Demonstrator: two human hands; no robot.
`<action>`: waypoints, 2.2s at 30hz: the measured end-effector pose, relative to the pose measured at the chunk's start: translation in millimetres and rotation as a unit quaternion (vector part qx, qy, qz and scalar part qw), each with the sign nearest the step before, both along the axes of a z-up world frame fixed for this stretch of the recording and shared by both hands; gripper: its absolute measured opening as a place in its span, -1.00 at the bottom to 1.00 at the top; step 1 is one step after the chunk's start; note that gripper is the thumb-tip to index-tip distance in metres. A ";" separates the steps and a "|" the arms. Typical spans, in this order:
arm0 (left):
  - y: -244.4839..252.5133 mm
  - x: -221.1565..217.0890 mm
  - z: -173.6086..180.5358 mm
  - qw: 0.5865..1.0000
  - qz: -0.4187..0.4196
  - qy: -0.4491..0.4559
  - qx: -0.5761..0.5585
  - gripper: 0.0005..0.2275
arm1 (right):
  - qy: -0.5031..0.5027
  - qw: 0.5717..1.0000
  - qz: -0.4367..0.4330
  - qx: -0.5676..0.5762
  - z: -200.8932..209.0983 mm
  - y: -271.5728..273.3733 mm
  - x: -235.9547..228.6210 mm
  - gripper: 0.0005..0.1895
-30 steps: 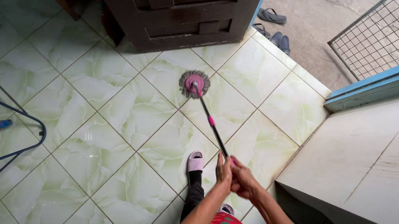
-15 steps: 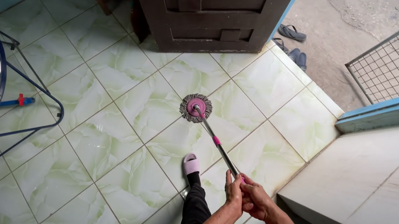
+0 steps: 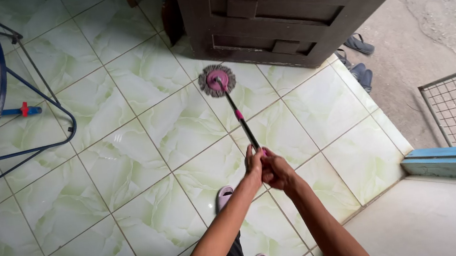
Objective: Mopping the tiled floor around water storage tanks and filtration equipment.
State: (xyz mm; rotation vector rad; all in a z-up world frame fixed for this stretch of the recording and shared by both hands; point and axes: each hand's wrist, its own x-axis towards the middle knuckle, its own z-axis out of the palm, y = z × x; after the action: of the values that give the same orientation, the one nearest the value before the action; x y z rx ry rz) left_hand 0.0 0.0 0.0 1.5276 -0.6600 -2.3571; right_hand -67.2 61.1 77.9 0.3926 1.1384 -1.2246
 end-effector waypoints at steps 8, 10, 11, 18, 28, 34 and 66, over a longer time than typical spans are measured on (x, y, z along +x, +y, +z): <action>-7.3 20.9 -16.6 0.993 -0.055 -0.062 -0.089 -0.42 | 0.037 0.999 -0.027 -0.026 -26.9 -9.7 24.3 -0.44; 42.4 38.8 -36.0 0.995 -0.031 -0.044 -0.080 -0.41 | 0.037 0.999 0.003 -0.014 -14.7 32.7 42.4 -0.43; 67.3 48.5 -46.3 0.997 -0.008 -0.028 -0.069 -0.39 | 0.036 0.999 0.031 -0.001 -9.3 54.2 52.1 -0.43; 214.1 108.5 92.5 0.998 0.011 -0.034 0.050 -0.35 | 0.010 0.997 0.065 0.033 80.5 201.6 92.0 -0.42; 227.4 88.4 116.7 0.994 0.046 -0.052 0.080 -0.37 | 0.018 0.990 0.122 0.074 102.3 204.9 67.7 -0.41; 137.0 61.6 90.1 0.994 0.048 -0.048 0.086 -0.34 | 0.001 0.995 0.088 0.051 92.4 110.4 49.0 -0.51; -330.4 -30.5 80.4 0.985 0.144 -0.048 0.083 -0.40 | 0.034 0.982 0.185 0.017 38.6 -358.7 -50.2 -0.69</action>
State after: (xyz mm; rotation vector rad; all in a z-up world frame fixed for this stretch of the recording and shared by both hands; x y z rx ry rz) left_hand -30.5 -330.4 80.4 1.6859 -0.2441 -2.1756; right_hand -117.4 -297.6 116.6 0.1541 1.2287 -0.8975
